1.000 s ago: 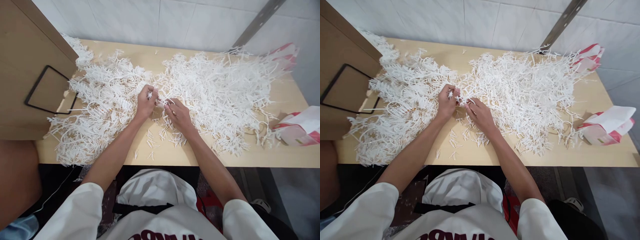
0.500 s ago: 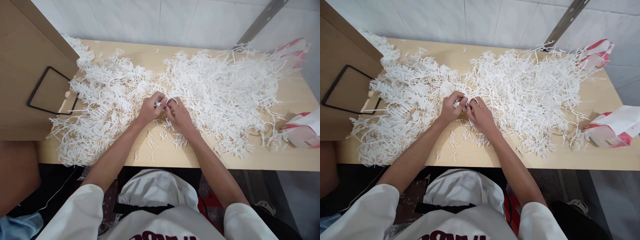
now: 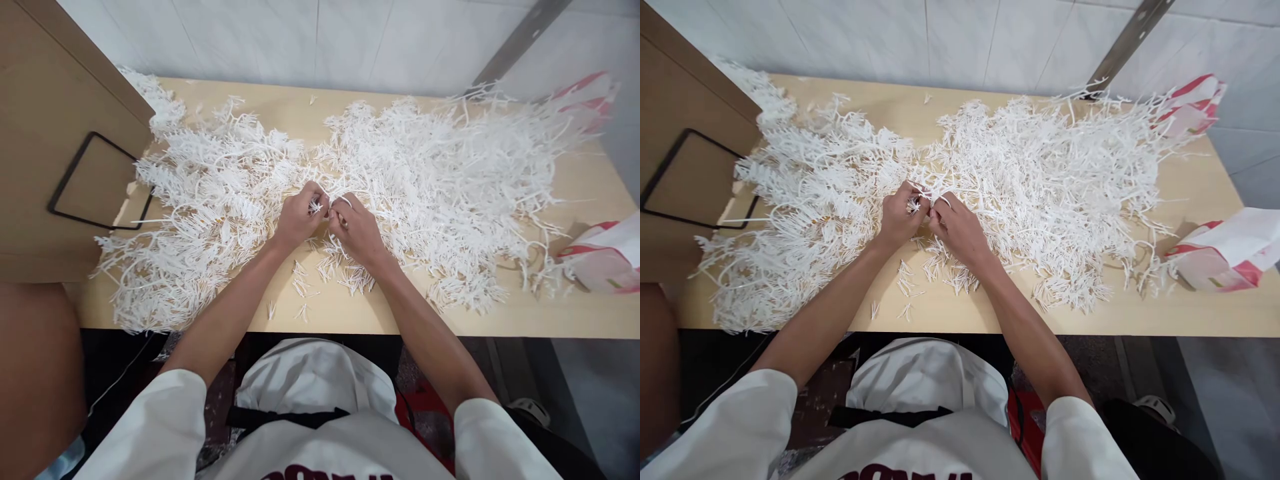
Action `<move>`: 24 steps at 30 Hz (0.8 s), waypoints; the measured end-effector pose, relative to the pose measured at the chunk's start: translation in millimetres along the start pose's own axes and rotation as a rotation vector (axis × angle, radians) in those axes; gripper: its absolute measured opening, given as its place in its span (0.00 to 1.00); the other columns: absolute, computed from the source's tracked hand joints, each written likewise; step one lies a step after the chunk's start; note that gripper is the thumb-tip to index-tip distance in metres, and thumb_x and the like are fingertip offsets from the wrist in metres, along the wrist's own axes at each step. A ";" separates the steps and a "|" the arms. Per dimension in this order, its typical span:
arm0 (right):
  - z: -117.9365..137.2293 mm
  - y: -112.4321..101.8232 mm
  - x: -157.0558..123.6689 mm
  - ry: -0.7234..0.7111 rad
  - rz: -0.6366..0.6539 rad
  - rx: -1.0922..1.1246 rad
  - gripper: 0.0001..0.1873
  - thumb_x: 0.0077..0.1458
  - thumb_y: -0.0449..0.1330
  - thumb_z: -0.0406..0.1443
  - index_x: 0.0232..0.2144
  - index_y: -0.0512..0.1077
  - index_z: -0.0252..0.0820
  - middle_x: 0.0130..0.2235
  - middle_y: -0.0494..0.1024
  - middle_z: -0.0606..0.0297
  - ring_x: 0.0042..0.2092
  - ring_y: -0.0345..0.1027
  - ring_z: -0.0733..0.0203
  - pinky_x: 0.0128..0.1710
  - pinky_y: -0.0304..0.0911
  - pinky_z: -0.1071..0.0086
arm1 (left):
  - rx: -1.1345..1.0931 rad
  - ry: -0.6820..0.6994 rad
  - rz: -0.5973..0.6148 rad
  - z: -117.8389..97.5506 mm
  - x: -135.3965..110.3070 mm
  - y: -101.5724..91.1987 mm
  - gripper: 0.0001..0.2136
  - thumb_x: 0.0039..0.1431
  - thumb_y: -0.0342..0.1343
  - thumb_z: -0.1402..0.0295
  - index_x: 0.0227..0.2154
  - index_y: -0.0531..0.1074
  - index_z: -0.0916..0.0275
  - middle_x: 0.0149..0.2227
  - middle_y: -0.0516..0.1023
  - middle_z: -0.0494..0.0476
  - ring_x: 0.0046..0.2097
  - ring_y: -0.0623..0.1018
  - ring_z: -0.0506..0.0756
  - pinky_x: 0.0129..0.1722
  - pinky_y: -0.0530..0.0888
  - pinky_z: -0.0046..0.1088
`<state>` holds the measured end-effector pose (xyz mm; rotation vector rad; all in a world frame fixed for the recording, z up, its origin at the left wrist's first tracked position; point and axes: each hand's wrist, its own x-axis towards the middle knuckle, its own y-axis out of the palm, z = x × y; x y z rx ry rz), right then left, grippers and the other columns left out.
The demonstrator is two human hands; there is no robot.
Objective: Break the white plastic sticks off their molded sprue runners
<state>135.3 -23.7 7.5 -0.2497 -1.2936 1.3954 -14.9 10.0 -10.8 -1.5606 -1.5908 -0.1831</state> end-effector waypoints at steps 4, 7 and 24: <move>7.2 -6.8 -8.2 -0.088 -0.007 0.110 0.09 0.60 0.47 0.32 0.29 0.63 0.44 0.32 0.70 0.65 0.33 0.63 0.64 0.32 0.62 0.68 | -0.052 -0.156 -0.139 5.6 6.1 -3.4 0.11 0.61 0.51 0.55 0.32 0.66 0.58 0.25 0.74 0.49 0.26 0.73 0.46 0.26 0.69 0.23; 11.9 -8.9 -13.3 -0.152 -0.038 0.175 0.09 0.60 0.48 0.32 0.32 0.67 0.44 0.36 0.71 0.63 0.36 0.66 0.64 0.35 0.65 0.67 | -0.119 -0.294 -0.252 8.3 10.9 -7.1 0.13 0.65 0.45 0.54 0.34 0.65 0.57 0.23 0.72 0.48 0.24 0.72 0.46 0.25 0.69 0.23; -0.6 -2.1 -4.8 0.146 -0.030 0.185 0.17 0.60 0.52 0.48 0.47 0.68 0.50 0.38 0.74 0.64 0.42 0.68 0.60 0.45 0.67 0.60 | -0.191 -0.115 0.229 -8.8 2.6 -13.5 0.23 0.65 0.36 0.49 0.50 0.66 0.56 0.27 0.77 0.51 0.29 0.77 0.50 0.31 0.71 0.27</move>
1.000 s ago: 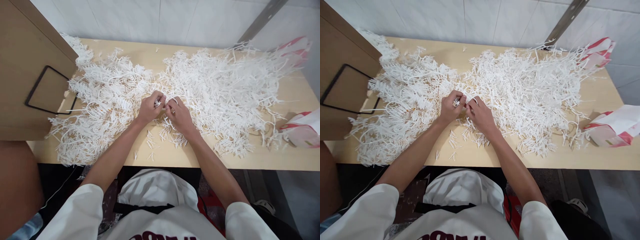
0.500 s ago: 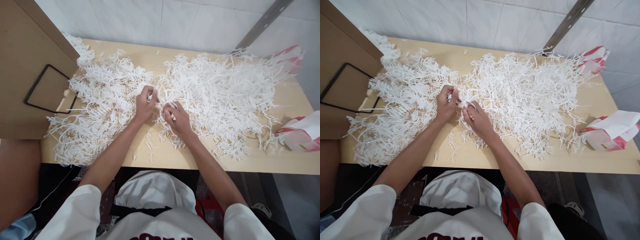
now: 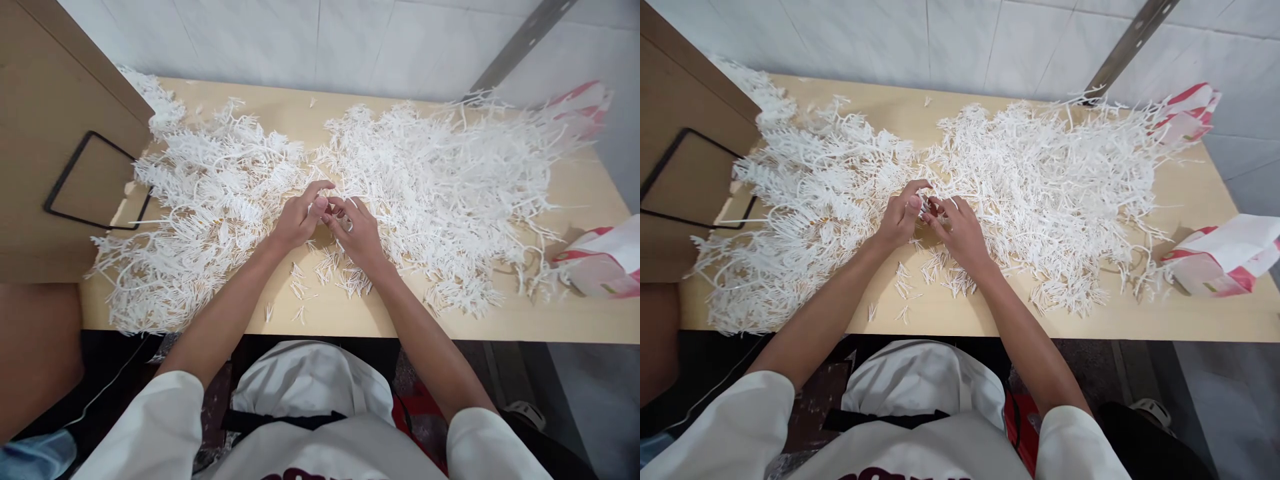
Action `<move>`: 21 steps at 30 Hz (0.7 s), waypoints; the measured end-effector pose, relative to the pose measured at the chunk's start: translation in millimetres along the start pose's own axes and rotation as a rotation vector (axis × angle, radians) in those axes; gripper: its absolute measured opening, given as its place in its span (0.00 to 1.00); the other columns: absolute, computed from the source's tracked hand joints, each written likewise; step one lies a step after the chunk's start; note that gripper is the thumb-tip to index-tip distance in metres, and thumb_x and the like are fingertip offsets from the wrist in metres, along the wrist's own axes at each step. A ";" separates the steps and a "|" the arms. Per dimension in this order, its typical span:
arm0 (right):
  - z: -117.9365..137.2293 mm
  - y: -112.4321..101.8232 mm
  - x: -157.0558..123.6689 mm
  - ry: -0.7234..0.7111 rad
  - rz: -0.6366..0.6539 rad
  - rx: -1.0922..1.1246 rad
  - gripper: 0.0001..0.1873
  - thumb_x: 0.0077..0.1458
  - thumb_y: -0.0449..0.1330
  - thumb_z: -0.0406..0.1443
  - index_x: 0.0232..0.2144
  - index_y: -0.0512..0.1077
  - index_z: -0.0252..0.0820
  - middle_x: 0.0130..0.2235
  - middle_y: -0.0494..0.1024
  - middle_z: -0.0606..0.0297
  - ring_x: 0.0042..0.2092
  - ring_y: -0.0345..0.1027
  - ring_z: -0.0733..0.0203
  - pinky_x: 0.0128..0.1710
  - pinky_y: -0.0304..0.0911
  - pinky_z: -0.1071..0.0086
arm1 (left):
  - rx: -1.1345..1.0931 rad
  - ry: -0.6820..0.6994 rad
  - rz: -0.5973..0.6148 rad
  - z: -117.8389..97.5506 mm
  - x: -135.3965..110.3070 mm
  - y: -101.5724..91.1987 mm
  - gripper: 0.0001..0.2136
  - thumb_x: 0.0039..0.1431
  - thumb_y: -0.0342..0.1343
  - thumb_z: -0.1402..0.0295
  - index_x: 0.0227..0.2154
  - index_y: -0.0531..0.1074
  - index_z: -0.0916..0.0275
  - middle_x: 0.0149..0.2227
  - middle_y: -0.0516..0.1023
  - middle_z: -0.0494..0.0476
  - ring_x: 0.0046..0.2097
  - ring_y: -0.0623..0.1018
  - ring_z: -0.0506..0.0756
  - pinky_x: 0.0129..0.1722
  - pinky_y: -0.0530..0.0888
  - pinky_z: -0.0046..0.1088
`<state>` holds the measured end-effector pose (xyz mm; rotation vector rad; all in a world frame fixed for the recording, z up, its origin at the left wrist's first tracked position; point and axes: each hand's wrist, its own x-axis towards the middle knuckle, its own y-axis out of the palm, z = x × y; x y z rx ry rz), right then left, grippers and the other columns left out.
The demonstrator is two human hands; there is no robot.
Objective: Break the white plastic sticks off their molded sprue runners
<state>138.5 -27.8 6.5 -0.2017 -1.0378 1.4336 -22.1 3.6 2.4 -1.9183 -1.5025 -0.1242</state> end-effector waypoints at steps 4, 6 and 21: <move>-0.4 -0.5 -0.9 -0.032 -0.061 0.023 0.13 0.61 0.52 0.46 0.44 0.68 0.50 0.39 0.73 0.63 0.41 0.68 0.60 0.43 0.68 0.59 | -0.017 -0.026 0.021 -1.6 -0.6 2.3 0.25 0.64 0.35 0.47 0.55 0.62 0.56 0.28 0.76 0.53 0.29 0.77 0.51 0.29 0.70 0.27; 0.0 -1.3 -1.1 -0.062 -0.042 0.044 0.12 0.59 0.54 0.46 0.41 0.68 0.49 0.39 0.73 0.63 0.43 0.67 0.59 0.44 0.68 0.58 | -0.056 -0.058 -0.006 -3.1 0.6 3.7 0.25 0.64 0.33 0.47 0.54 0.62 0.54 0.29 0.75 0.52 0.28 0.76 0.50 0.29 0.70 0.27; -3.6 -9.7 5.1 0.160 -0.097 0.248 0.15 0.63 0.47 0.47 0.35 0.66 0.44 0.35 0.72 0.65 0.37 0.66 0.64 0.39 0.64 0.66 | -0.207 -0.099 -0.013 -12.1 8.2 7.6 0.16 0.61 0.48 0.49 0.42 0.68 0.54 0.27 0.71 0.50 0.26 0.72 0.47 0.24 0.70 0.24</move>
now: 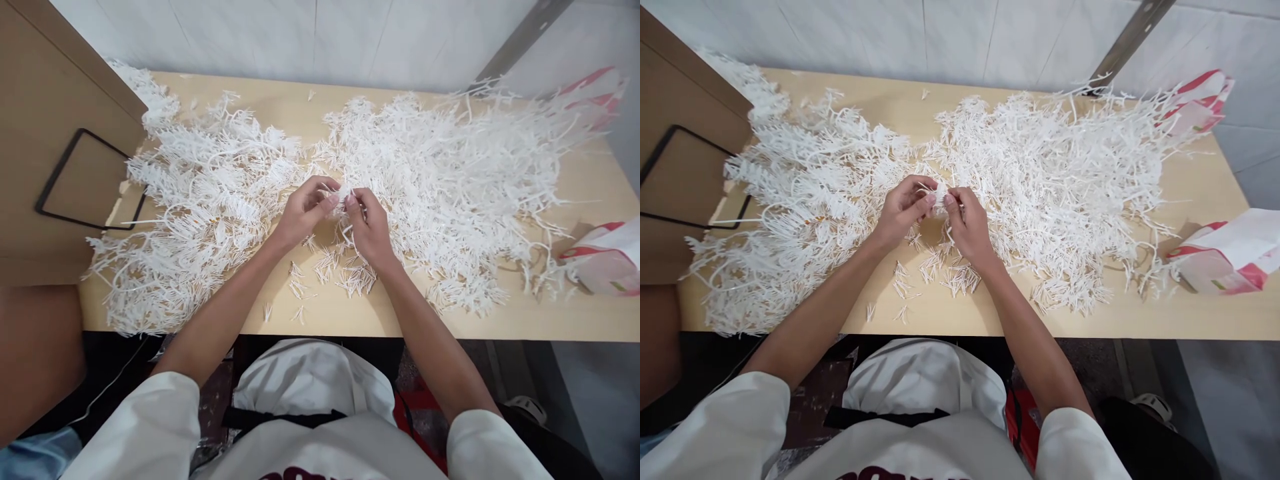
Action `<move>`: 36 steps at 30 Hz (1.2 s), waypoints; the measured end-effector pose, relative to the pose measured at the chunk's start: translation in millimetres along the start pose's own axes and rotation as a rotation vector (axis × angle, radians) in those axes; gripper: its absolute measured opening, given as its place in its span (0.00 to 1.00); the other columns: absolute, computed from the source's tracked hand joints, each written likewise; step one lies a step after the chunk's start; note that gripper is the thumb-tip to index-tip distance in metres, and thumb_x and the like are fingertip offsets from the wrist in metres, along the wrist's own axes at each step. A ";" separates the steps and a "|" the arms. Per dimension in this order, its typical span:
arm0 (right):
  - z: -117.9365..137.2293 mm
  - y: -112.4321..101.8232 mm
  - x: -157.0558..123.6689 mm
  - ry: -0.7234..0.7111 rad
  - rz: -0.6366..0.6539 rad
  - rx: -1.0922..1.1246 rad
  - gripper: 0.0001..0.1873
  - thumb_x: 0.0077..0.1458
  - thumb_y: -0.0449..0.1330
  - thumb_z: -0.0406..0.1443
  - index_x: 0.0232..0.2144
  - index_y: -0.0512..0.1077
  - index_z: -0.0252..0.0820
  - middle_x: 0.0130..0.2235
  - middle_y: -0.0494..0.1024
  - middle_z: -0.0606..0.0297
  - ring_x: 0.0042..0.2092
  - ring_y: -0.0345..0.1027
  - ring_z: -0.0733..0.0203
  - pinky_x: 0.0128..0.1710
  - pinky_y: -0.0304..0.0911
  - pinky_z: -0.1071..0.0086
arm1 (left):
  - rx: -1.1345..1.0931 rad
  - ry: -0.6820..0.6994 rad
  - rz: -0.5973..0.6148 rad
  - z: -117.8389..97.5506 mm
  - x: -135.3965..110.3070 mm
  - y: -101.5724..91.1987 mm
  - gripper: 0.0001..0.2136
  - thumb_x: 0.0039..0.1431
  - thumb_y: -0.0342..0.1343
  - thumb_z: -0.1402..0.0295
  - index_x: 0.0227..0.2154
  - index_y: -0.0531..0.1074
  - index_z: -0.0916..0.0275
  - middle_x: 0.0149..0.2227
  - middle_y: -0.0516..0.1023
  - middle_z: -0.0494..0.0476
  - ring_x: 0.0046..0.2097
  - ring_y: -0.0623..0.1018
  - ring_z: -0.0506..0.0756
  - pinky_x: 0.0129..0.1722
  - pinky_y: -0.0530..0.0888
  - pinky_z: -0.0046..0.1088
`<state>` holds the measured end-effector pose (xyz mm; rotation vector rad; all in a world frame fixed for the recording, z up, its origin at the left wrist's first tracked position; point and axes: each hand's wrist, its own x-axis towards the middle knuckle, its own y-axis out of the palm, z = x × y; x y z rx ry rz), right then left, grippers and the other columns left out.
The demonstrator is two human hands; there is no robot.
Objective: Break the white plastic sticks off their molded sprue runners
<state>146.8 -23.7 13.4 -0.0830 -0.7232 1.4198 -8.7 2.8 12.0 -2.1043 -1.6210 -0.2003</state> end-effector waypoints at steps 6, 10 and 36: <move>2.1 0.9 -2.4 0.031 -0.027 0.116 0.16 0.64 0.47 0.47 0.44 0.67 0.47 0.35 0.73 0.66 0.36 0.68 0.65 0.37 0.64 0.67 | 0.005 -0.025 -0.069 1.8 -1.5 1.5 0.13 0.56 0.57 0.53 0.36 0.70 0.56 0.24 0.68 0.48 0.22 0.65 0.45 0.21 0.62 0.24; 5.0 -0.7 -3.9 0.008 -0.012 0.127 0.16 0.62 0.49 0.49 0.42 0.69 0.47 0.35 0.75 0.67 0.37 0.69 0.65 0.39 0.65 0.66 | 0.060 0.008 -0.085 0.7 -1.9 3.9 0.14 0.56 0.57 0.53 0.38 0.70 0.58 0.30 0.71 0.50 0.22 0.61 0.43 0.20 0.60 0.23; 6.4 -3.1 -3.7 -0.062 -0.059 -0.015 0.13 0.59 0.55 0.47 0.34 0.73 0.45 0.33 0.77 0.68 0.34 0.68 0.67 0.36 0.64 0.68 | 0.462 0.226 0.003 2.2 -10.5 6.4 0.03 0.60 0.50 0.67 0.34 0.65 0.60 0.31 0.71 0.51 0.29 0.68 0.47 0.27 0.64 0.24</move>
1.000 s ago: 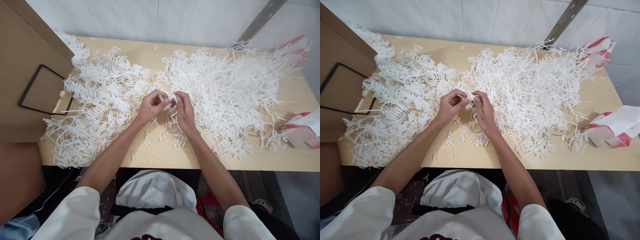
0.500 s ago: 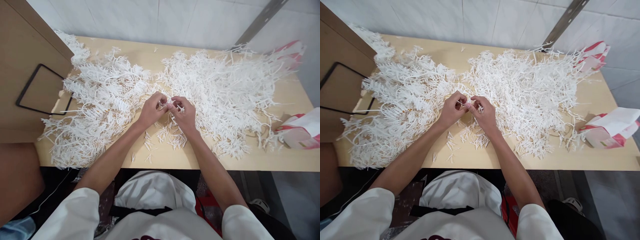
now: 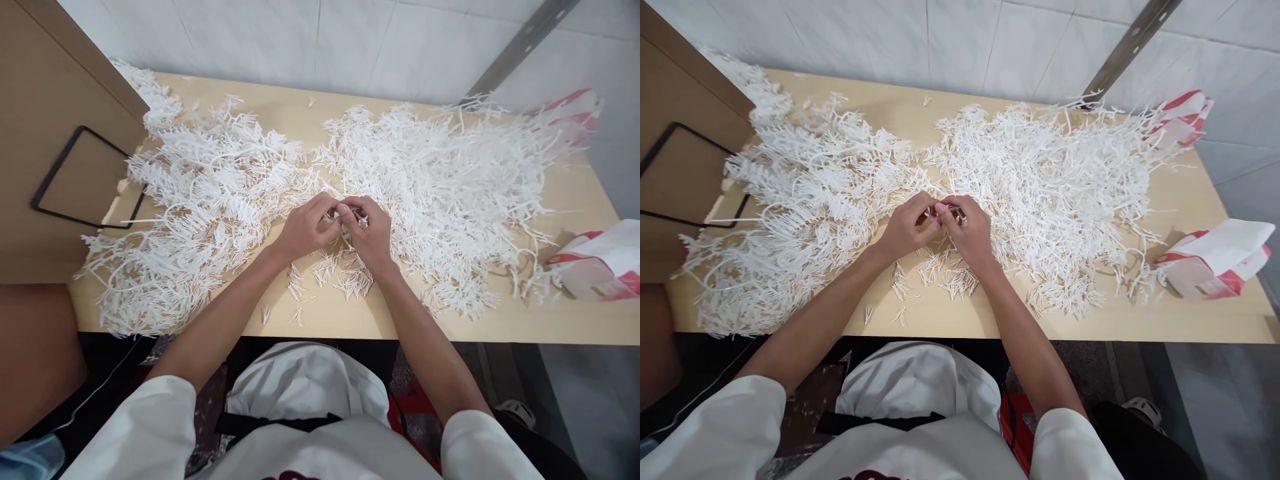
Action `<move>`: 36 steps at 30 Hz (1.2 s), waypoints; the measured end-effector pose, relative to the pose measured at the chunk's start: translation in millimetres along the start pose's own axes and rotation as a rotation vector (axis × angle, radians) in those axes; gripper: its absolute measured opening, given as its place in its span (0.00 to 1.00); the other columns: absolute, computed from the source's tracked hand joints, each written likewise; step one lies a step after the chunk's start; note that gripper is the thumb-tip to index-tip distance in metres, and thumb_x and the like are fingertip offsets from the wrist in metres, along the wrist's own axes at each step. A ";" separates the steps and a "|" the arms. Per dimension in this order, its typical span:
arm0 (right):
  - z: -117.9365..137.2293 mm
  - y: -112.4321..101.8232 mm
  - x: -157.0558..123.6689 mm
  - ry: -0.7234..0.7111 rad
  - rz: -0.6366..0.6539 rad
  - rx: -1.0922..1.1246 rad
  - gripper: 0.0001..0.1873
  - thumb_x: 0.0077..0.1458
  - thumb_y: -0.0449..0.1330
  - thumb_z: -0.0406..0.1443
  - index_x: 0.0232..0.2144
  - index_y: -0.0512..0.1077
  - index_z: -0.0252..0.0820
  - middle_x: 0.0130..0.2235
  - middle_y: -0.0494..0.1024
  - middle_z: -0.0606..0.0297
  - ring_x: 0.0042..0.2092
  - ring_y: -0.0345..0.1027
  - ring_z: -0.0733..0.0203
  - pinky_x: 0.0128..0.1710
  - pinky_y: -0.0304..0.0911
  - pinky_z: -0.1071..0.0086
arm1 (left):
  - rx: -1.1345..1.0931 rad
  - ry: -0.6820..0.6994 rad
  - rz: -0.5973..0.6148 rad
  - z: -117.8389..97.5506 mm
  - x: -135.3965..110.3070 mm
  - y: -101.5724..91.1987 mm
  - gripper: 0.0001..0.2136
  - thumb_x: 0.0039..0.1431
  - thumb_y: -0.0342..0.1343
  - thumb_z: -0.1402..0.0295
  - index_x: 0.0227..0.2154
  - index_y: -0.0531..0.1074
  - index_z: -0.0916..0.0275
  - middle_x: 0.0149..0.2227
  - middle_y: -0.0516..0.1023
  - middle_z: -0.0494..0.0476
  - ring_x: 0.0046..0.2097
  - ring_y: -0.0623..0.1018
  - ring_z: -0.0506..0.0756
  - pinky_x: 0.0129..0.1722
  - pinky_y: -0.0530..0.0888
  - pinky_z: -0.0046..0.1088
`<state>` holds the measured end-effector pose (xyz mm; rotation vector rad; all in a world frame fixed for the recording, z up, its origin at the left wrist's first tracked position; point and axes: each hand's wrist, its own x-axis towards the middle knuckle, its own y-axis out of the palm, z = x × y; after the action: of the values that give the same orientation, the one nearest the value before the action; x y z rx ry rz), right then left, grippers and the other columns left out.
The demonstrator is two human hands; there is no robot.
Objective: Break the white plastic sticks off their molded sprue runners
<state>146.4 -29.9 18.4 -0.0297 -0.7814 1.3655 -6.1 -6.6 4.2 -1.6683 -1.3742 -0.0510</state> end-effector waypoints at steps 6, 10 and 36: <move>-2.6 3.3 -0.1 0.016 -0.060 -0.041 0.14 0.56 0.59 0.47 0.27 0.69 0.44 0.28 0.73 0.71 0.29 0.64 0.70 0.31 0.61 0.71 | 0.216 0.115 -0.017 1.2 -3.6 -0.1 0.05 0.57 0.52 0.66 0.34 0.66 0.61 0.32 0.72 0.51 0.31 0.70 0.48 0.24 0.61 0.24; -2.8 4.9 -2.1 -0.007 -0.068 -0.046 0.10 0.57 0.59 0.45 0.34 0.69 0.46 0.27 0.71 0.73 0.29 0.64 0.70 0.31 0.61 0.72 | 0.274 0.120 -0.072 2.2 -4.2 3.1 0.04 0.59 0.50 0.67 0.32 0.66 0.61 0.29 0.72 0.50 0.28 0.69 0.47 0.23 0.59 0.24; 0.0 12.3 -6.7 -0.039 0.070 -0.099 0.14 0.63 0.48 0.44 0.45 0.70 0.50 0.41 0.76 0.65 0.41 0.69 0.63 0.40 0.65 0.65 | -0.047 -0.150 -0.088 15.6 5.3 -8.0 0.08 0.64 0.47 0.63 0.35 0.67 0.60 0.29 0.72 0.49 0.28 0.70 0.46 0.30 0.66 0.23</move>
<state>135.8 -32.8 9.6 -0.1090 -0.8879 1.3958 -18.2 7.0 3.4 -1.6779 -1.5696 -0.0089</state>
